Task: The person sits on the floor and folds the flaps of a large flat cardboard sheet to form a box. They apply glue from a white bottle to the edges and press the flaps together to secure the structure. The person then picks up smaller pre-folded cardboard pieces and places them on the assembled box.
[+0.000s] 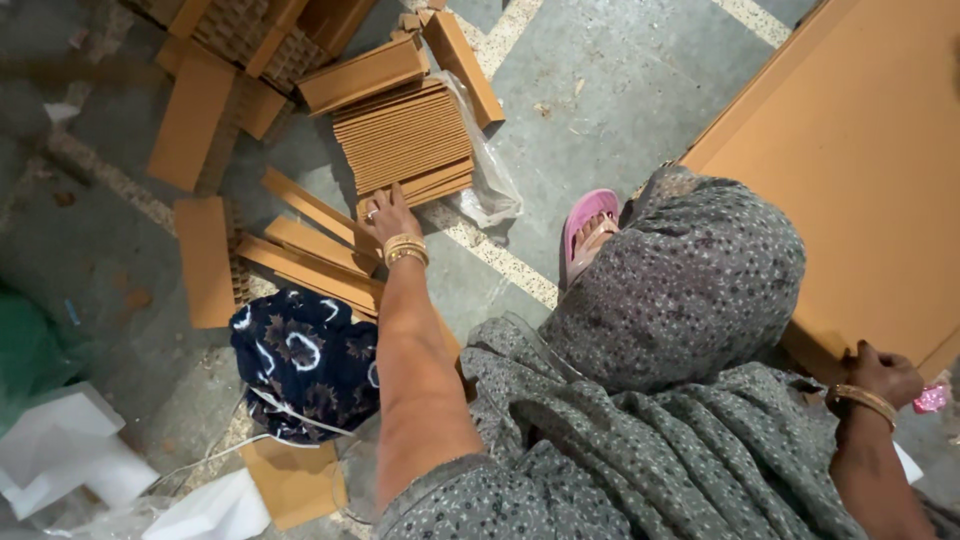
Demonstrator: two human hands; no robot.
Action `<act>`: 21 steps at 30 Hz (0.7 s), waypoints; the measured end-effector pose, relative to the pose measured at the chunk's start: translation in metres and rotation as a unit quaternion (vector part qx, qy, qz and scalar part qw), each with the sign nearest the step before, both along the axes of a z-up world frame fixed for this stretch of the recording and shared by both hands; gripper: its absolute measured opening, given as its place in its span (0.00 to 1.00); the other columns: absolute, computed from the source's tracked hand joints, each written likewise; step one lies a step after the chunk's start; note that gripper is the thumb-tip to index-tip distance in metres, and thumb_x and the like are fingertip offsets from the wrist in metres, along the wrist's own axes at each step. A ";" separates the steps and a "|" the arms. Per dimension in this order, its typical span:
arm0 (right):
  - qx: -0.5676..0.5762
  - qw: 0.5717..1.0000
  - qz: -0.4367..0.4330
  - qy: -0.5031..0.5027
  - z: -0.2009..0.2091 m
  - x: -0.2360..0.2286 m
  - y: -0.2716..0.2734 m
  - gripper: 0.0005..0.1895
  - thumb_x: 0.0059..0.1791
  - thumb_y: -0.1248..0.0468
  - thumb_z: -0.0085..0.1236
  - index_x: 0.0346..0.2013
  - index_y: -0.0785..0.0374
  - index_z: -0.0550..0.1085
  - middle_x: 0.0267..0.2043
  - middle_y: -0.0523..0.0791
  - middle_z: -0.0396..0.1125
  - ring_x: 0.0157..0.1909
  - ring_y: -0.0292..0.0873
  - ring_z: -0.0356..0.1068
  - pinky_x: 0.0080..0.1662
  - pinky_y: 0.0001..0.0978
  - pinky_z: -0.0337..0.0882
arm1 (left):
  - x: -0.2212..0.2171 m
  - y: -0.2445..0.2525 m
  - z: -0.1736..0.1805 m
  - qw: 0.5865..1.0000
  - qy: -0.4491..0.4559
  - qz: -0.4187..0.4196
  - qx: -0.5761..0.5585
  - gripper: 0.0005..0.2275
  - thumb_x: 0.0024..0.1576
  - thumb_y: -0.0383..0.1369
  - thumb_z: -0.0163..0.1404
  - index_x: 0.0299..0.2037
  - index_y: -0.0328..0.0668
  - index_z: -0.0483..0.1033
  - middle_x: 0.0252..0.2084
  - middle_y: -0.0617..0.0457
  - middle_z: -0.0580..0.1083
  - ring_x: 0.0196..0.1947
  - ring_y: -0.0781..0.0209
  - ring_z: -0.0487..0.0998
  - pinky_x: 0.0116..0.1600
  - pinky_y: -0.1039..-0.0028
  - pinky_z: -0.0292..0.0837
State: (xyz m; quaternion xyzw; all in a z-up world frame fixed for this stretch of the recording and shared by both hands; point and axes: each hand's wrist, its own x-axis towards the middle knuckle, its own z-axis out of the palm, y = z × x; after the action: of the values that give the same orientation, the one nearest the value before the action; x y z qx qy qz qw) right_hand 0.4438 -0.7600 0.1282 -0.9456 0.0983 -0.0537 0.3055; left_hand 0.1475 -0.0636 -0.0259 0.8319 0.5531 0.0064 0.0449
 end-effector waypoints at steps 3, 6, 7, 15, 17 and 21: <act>0.070 0.997 -0.026 0.022 0.000 -0.003 0.002 0.11 0.52 0.66 0.66 0.30 0.72 0.77 0.35 0.50 0.75 0.33 0.41 0.75 0.38 0.33 0.76 | 0.006 0.004 -0.004 0.999 0.004 -0.007 0.037 0.17 0.63 0.31 0.45 0.63 0.59 0.71 0.59 0.53 0.67 0.65 0.52 0.64 0.68 0.36 0.52; -0.022 0.999 -0.028 0.022 -0.006 0.003 -0.006 0.13 0.51 0.64 0.69 0.30 0.72 0.78 0.32 0.51 0.74 0.30 0.43 0.74 0.36 0.35 0.74 | 0.008 0.008 -0.006 1.000 -0.006 -0.014 0.025 0.17 0.60 0.31 0.47 0.60 0.55 0.72 0.58 0.53 0.68 0.65 0.53 0.64 0.65 0.31 0.51; -0.038 0.999 -0.019 0.009 -0.010 0.004 -0.010 0.13 0.51 0.64 0.70 0.30 0.72 0.78 0.32 0.52 0.74 0.30 0.43 0.73 0.35 0.36 0.74 | 0.008 0.008 -0.006 1.000 -0.010 -0.015 0.011 0.18 0.58 0.31 0.47 0.59 0.53 0.72 0.58 0.53 0.68 0.65 0.53 0.64 0.63 0.30 0.51; 0.111 0.992 -0.039 -0.045 -0.005 0.002 -0.001 0.05 0.54 0.74 0.55 0.34 0.68 0.76 0.32 0.45 0.71 0.30 0.38 0.71 0.32 0.34 0.72 | 0.008 0.019 -0.010 0.992 0.078 -0.089 -0.045 0.15 0.58 0.32 0.51 0.55 0.52 0.75 0.58 0.50 0.71 0.59 0.50 0.71 0.64 0.37 0.59; 0.315 0.942 -0.116 -0.018 0.002 0.005 0.004 0.08 0.52 0.74 0.51 0.34 0.61 0.76 0.27 0.43 0.68 0.24 0.38 0.66 0.27 0.32 0.67 | 0.008 0.018 -0.010 0.980 0.110 -0.150 -0.071 0.08 0.64 0.32 0.49 0.50 0.48 0.78 0.52 0.46 0.76 0.54 0.46 0.78 0.59 0.46 0.69; 0.301 0.948 -0.065 -0.083 -0.006 0.032 -0.010 0.11 0.56 0.76 0.54 0.28 0.69 0.70 0.25 0.41 0.62 0.27 0.35 0.62 0.28 0.29 0.59 | 0.019 -0.011 0.014 0.969 -0.022 -0.164 -0.183 0.12 0.65 0.38 0.45 0.47 0.41 0.78 0.46 0.35 0.77 0.46 0.34 0.78 0.47 0.48 0.73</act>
State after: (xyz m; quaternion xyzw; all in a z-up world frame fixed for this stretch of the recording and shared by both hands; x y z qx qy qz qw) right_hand 0.4756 -0.7696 0.1221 -0.7937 0.1454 -0.1193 0.5785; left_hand 0.1669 -0.0744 -0.0117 0.8883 0.3999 -0.0841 0.2094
